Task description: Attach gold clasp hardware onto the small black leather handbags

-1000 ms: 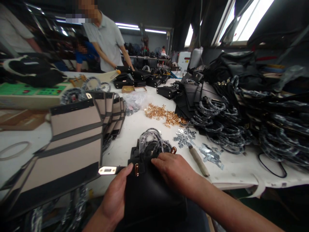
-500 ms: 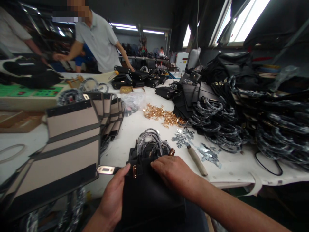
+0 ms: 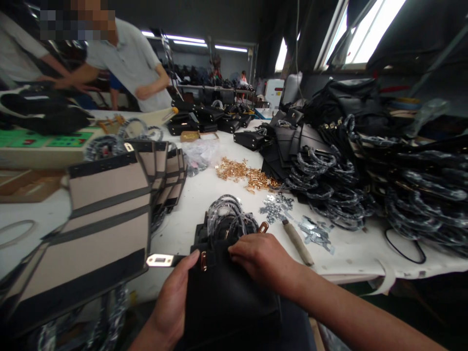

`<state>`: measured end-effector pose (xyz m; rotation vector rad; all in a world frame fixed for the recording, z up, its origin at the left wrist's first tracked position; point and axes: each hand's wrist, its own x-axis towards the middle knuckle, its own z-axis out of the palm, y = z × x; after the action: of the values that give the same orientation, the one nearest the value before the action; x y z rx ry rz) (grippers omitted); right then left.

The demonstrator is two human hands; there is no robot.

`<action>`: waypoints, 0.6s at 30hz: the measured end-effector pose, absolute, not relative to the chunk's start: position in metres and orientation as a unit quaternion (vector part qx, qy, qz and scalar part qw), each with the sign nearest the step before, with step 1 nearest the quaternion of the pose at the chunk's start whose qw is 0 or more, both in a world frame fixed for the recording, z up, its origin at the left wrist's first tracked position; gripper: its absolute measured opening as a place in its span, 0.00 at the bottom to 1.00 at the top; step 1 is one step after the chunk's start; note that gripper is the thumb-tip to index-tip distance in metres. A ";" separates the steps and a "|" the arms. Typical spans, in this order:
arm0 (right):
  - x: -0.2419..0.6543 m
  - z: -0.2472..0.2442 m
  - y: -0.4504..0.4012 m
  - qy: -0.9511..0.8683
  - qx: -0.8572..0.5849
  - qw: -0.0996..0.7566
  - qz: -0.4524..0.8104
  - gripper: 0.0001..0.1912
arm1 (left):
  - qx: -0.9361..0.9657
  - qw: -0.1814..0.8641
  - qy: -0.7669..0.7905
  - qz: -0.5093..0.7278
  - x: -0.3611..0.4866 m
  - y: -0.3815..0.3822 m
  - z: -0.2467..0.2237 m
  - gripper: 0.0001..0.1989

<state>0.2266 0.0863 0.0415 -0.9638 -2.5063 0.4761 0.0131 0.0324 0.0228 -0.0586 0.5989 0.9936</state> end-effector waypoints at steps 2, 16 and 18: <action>0.227 0.040 0.086 -0.885 -0.361 0.228 0.187 0.07 | -0.035 0.834 0.289 0.469 0.015 0.031 0.021 0.24; 0.216 0.029 0.074 -0.883 -0.395 0.232 0.100 0.08 | -0.030 0.808 0.343 0.478 0.017 0.028 0.021 0.27; 0.216 0.027 0.075 -0.883 -0.394 0.235 0.101 0.08 | -0.038 0.812 0.334 0.478 0.017 0.028 0.021 0.27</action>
<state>0.2165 0.0748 0.0268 -1.0824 -2.4218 0.2760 0.0169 0.0285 0.0206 -0.0812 0.7136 1.0202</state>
